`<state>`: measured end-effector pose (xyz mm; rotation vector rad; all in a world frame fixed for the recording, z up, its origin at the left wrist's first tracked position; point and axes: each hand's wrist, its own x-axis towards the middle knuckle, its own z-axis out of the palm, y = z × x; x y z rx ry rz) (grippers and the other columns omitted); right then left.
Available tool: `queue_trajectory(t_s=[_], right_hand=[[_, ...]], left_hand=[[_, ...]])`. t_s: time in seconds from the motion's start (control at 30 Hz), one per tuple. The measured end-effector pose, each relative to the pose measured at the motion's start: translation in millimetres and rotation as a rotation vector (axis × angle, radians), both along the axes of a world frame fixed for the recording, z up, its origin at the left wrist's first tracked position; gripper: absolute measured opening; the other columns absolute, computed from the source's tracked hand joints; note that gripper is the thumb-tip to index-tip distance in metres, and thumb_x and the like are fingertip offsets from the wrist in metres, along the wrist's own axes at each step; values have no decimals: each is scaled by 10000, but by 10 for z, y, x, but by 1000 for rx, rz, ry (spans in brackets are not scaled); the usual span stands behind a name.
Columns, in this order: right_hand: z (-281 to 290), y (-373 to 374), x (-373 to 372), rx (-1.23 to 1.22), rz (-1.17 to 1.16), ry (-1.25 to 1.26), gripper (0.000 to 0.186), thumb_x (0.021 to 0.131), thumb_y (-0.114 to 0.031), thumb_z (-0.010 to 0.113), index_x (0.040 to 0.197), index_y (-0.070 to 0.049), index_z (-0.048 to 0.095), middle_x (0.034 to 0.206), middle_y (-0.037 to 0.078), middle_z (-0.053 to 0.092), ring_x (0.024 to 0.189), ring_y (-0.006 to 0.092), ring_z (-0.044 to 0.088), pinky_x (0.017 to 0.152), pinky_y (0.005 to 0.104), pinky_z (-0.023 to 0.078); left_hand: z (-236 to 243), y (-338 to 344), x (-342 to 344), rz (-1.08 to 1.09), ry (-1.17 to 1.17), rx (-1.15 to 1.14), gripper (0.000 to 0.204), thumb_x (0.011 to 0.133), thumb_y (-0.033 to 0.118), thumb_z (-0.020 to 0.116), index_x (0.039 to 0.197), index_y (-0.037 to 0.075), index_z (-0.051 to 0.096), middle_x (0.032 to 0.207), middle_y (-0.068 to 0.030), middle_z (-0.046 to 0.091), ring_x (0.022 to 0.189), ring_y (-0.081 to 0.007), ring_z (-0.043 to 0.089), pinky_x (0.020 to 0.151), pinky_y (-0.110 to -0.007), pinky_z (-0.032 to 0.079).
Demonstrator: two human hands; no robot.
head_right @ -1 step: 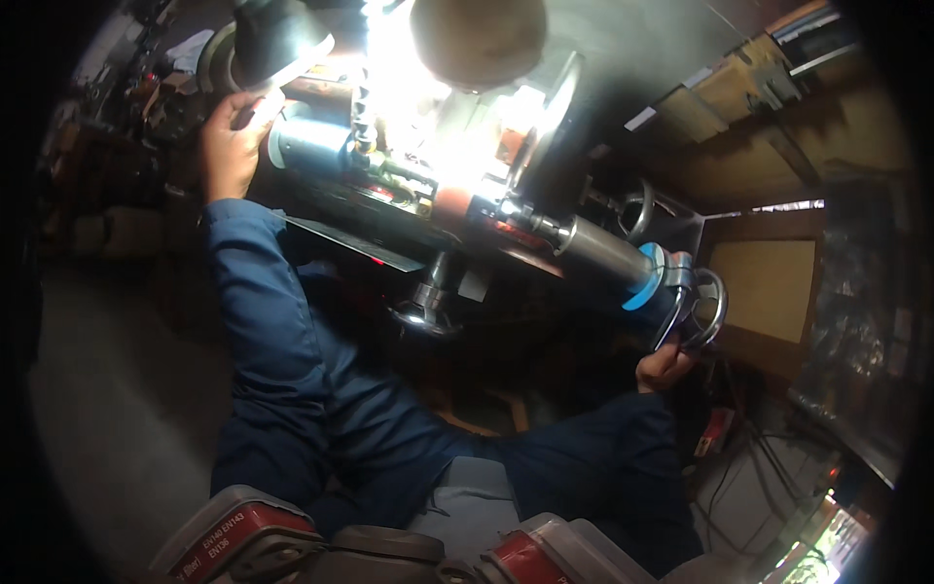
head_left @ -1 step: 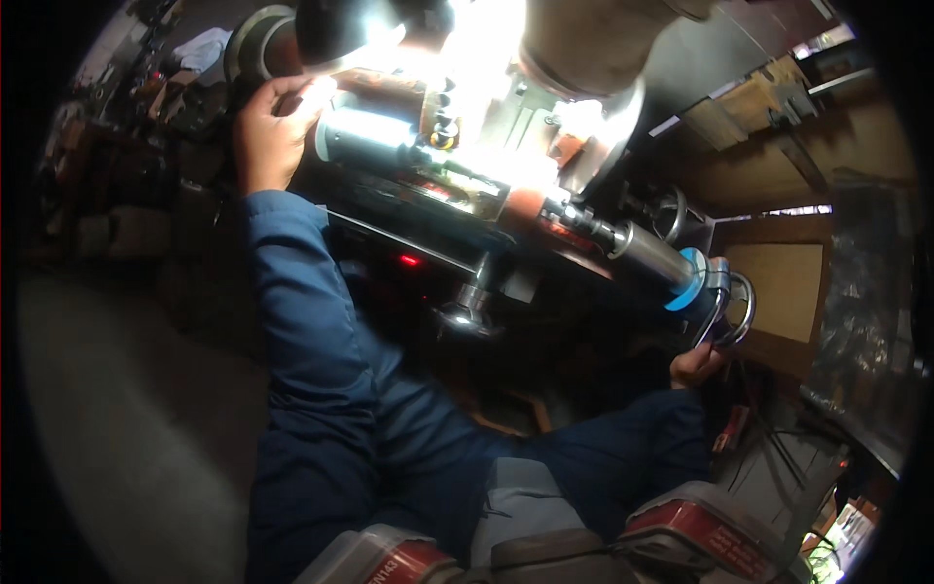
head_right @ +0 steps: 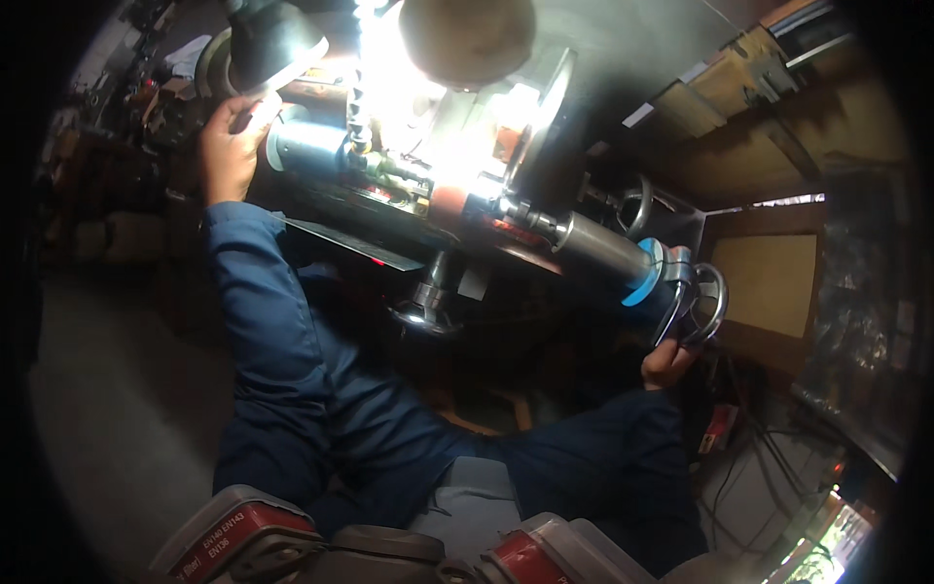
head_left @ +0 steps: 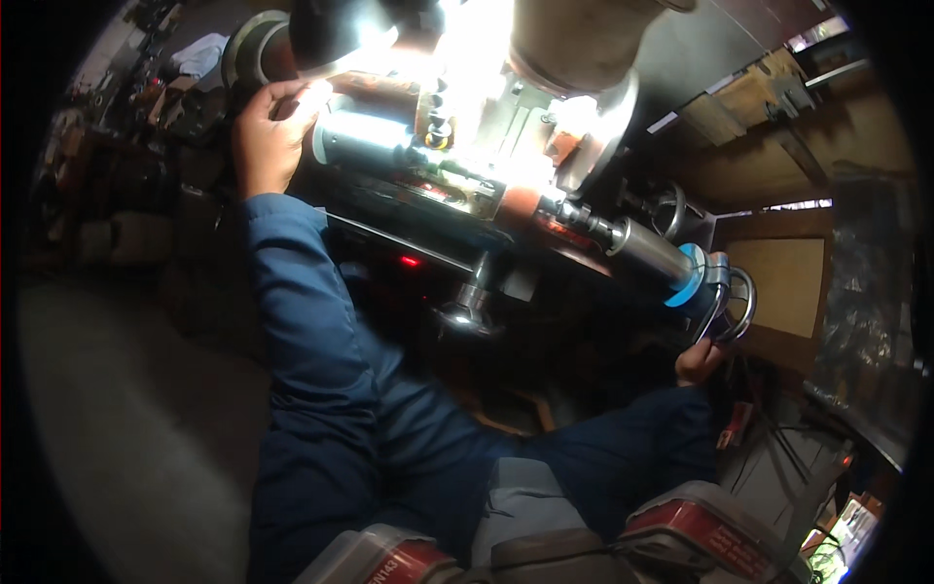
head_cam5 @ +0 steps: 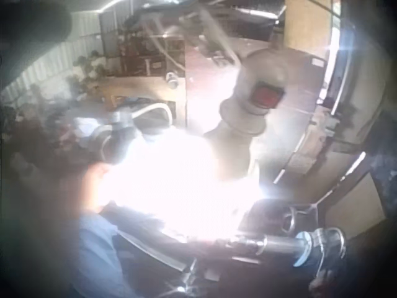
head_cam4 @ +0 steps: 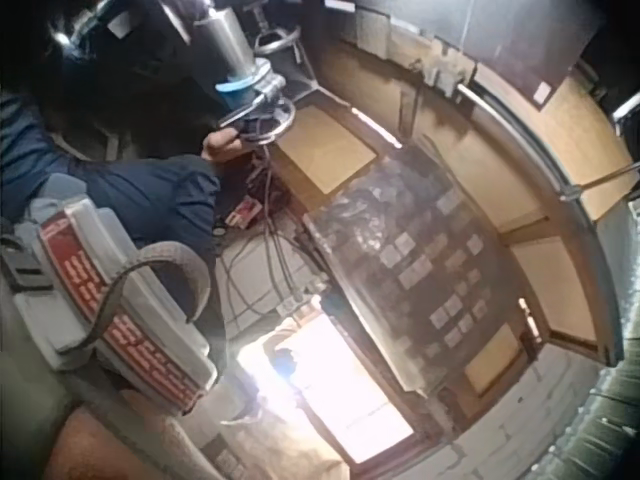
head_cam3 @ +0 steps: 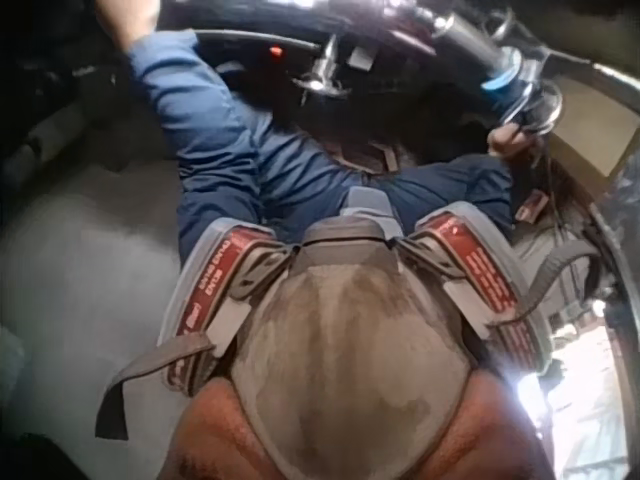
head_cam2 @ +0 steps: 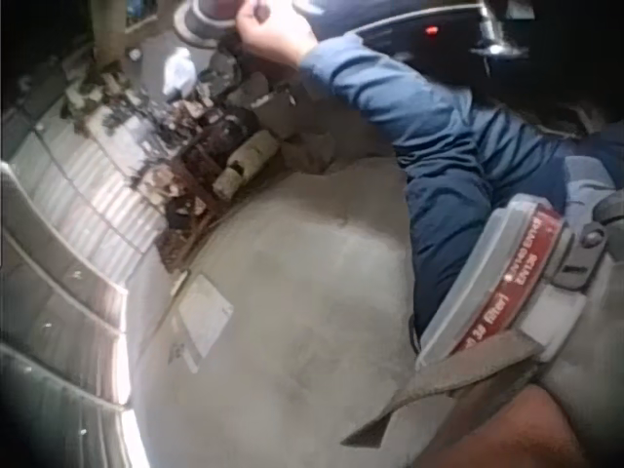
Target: Operate a precision lathe or grinder to machine a metal component.
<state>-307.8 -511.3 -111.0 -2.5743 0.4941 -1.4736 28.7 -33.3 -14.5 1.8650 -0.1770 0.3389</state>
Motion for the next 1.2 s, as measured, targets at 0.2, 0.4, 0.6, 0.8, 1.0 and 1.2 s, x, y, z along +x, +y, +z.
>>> queue_trajectory(t_s=[0.2, 0.4, 0.6, 0.8, 1.0, 1.2], right_hand=[[291, 37, 519, -165, 75, -286, 238, 942, -203, 456, 999, 1, 565, 924, 155, 597, 829, 282, 592, 771, 394, 441], [382, 3, 1126, -495, -17, -712, 166, 932, -208, 522, 930, -48, 568, 832, 85, 597, 757, 196, 586, 732, 357, 427], [434, 25, 1348, -442, -190, -1005, 134, 924, -213, 577, 872, -90, 570, 754, 26, 596, 697, 124, 581, 700, 326, 415], [621, -211, 1085, -754, 163, -596, 201, 820, -232, 648, 778, -43, 598, 636, 64, 650, 519, 179, 530, 625, 315, 408], [331, -59, 957, -533, 71, -615, 232, 906, -207, 572, 963, 10, 633, 811, 129, 682, 672, 255, 635, 688, 376, 483], [176, 52, 753, -374, -19, -542, 242, 925, -202, 547, 1019, 5, 629, 863, 141, 681, 711, 275, 646, 718, 380, 493]], left_hand=[[-11, -8, 16, 4, 27, -6, 195, 813, 92, 758, 962, 0, 675, 921, -41, 692, 828, -89, 624, 761, -222, 478], [-38, -6, 30, 2, 6, -44, 210, 809, 92, 764, 968, -9, 672, 931, -45, 688, 838, -91, 622, 775, -224, 478], [-70, 94, 72, 9, -23, 0, 214, 824, 73, 747, 995, -25, 664, 990, -77, 685, 892, -114, 627, 820, -234, 485], [-185, 30, -20, -5, -132, -25, 206, 846, 27, 708, 1034, -41, 660, 1048, -106, 680, 957, -134, 632, 871, -244, 493], [-259, 93, 131, 10, -219, -5, 181, 783, -13, 758, 940, -37, 673, 975, -120, 698, 868, -138, 654, 800, -261, 522], [-199, 89, 123, 5, -137, -58, 162, 801, -13, 739, 941, -47, 665, 966, -128, 697, 856, -140, 661, 803, -255, 526]])
